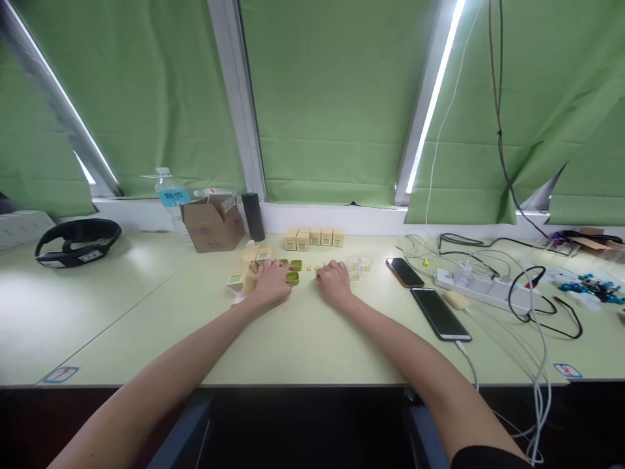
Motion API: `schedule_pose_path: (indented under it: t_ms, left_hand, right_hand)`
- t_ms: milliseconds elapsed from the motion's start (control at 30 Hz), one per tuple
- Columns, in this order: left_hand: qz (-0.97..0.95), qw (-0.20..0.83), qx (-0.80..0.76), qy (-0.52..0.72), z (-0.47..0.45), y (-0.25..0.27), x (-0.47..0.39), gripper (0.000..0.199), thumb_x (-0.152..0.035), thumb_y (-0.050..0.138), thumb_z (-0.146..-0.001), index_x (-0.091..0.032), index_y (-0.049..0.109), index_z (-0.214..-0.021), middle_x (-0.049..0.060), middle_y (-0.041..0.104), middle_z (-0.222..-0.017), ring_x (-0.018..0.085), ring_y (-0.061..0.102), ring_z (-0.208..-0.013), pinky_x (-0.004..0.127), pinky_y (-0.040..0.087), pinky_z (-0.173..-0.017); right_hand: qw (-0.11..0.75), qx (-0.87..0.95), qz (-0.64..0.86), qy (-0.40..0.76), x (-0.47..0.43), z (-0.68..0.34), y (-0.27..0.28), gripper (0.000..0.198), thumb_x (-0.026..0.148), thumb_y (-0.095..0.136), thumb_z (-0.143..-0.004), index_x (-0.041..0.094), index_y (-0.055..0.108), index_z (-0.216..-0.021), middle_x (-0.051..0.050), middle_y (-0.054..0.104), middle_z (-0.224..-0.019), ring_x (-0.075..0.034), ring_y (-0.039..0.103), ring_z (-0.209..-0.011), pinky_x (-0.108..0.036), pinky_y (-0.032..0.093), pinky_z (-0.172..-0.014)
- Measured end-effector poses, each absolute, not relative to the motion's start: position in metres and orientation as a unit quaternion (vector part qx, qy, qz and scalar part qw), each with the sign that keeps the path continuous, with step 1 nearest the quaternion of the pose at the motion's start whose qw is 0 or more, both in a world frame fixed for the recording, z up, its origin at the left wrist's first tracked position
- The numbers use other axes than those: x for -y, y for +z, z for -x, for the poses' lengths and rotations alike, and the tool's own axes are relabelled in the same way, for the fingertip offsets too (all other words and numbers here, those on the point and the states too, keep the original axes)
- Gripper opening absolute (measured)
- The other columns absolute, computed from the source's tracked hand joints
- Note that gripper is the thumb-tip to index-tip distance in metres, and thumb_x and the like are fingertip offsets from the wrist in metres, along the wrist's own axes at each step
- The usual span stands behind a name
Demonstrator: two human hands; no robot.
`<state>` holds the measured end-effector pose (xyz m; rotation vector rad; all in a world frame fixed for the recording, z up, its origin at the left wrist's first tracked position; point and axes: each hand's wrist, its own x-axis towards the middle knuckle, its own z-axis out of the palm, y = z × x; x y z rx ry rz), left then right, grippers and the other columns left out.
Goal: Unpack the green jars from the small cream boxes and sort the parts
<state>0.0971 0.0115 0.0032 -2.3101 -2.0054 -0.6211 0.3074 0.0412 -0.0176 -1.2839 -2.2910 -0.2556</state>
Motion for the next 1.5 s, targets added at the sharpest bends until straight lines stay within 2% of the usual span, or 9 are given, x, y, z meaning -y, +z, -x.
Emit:
schedule_pose_path:
  t_ms: [100,300,600,700,833,1067,1233,1333,1500]
  left_hand:
    - [0.745,0.029,0.637,-0.193,-0.099,0.008,-0.009,0.050,-0.016,0.066,-0.066,-0.018,0.067,-0.116,0.018,0.063,-0.114,0.038,0.047,-0.114,0.045,0.035,-0.088]
    - [0.774,0.053,0.610,-0.160,-0.104,0.018,-0.001,0.017,-0.016,0.063,-0.075,-0.019,0.073,-0.089,0.013,0.070,-0.098,0.034,0.051,-0.109,0.044,0.034,-0.088]
    - [0.782,0.051,0.596,-0.176,-0.100,0.014,-0.007,0.019,-0.006,0.059,-0.078,-0.018,0.072,-0.072,0.012,0.072,-0.082,0.032,0.055,-0.100,0.044,0.034,-0.085]
    - [0.781,0.053,0.594,-0.186,-0.098,0.010,-0.009,0.020,-0.006,0.058,-0.081,-0.018,0.072,-0.073,0.013,0.073,-0.085,0.032,0.055,-0.102,0.044,0.034,-0.086]
    - [0.779,0.053,0.593,-0.198,-0.098,0.007,-0.012,0.020,-0.009,0.056,-0.084,-0.018,0.072,-0.077,0.014,0.073,-0.090,0.033,0.055,-0.104,0.045,0.034,-0.089]
    - [0.775,0.037,0.584,-0.239,-0.101,0.011,-0.006,0.015,-0.015,0.061,-0.085,-0.019,0.068,-0.097,0.011,0.073,-0.095,0.033,0.056,-0.107,0.044,0.037,-0.090]
    - [0.824,0.022,0.539,-0.173,-0.117,0.011,0.010,0.015,-0.023,0.051,-0.094,-0.018,0.065,-0.097,0.013,0.068,-0.093,0.029,0.062,-0.092,0.037,0.041,-0.073]
    - [0.855,0.000,0.508,-0.103,-0.125,0.007,0.017,0.014,-0.019,0.050,-0.092,-0.020,0.063,-0.098,0.011,0.068,-0.089,0.026,0.062,-0.079,0.034,0.038,-0.065]
    - [0.874,-0.006,0.478,-0.085,-0.124,0.006,0.017,0.018,-0.017,0.041,-0.095,-0.021,0.059,-0.095,0.008,0.068,-0.086,0.024,0.061,-0.075,0.032,0.033,-0.059]
  right_hand:
    - [0.244,0.836,0.481,-0.102,-0.049,-0.300,-0.017,0.025,0.010,0.054,-0.092,0.020,0.075,-0.085,-0.011,0.078,-0.089,-0.027,0.056,-0.096,-0.041,0.033,-0.083]
    - [0.238,0.826,0.501,-0.101,-0.040,-0.301,-0.016,0.020,0.009,0.057,-0.086,0.019,0.075,-0.087,-0.010,0.077,-0.088,-0.026,0.054,-0.095,-0.039,0.032,-0.081]
    - [0.210,0.812,0.538,-0.087,-0.033,-0.303,-0.011,0.019,0.010,0.057,-0.082,0.018,0.073,-0.085,-0.009,0.076,-0.089,-0.024,0.059,-0.091,-0.034,0.033,-0.075]
    - [0.194,0.815,0.541,-0.079,-0.031,-0.301,-0.012,0.019,0.012,0.056,-0.083,0.019,0.073,-0.091,-0.008,0.077,-0.094,-0.022,0.063,-0.083,-0.031,0.032,-0.067]
    - [0.169,0.831,0.524,-0.074,-0.026,-0.299,-0.012,0.019,0.019,0.055,-0.089,0.020,0.073,-0.096,-0.008,0.077,-0.091,-0.021,0.065,-0.077,-0.030,0.031,-0.062]
    - [0.139,0.860,0.485,-0.078,-0.021,-0.296,-0.010,0.024,0.031,0.054,-0.094,0.019,0.074,-0.086,-0.009,0.077,-0.083,-0.023,0.068,-0.077,-0.030,0.030,-0.061]
    - [0.147,0.855,0.490,-0.086,-0.021,-0.298,-0.006,0.026,0.034,0.054,-0.096,0.019,0.073,-0.087,-0.009,0.078,-0.086,-0.022,0.068,-0.078,-0.030,0.031,-0.062]
    - [0.168,0.835,0.516,-0.093,-0.025,-0.301,0.001,0.028,0.033,0.049,-0.098,0.020,0.074,-0.092,-0.008,0.078,-0.091,-0.022,0.069,-0.082,-0.030,0.032,-0.064]
    - [0.199,0.769,0.599,-0.103,-0.052,-0.314,0.021,0.029,0.026,0.044,-0.100,0.024,0.072,-0.107,-0.008,0.077,-0.102,-0.022,0.067,-0.089,-0.030,0.036,-0.066]
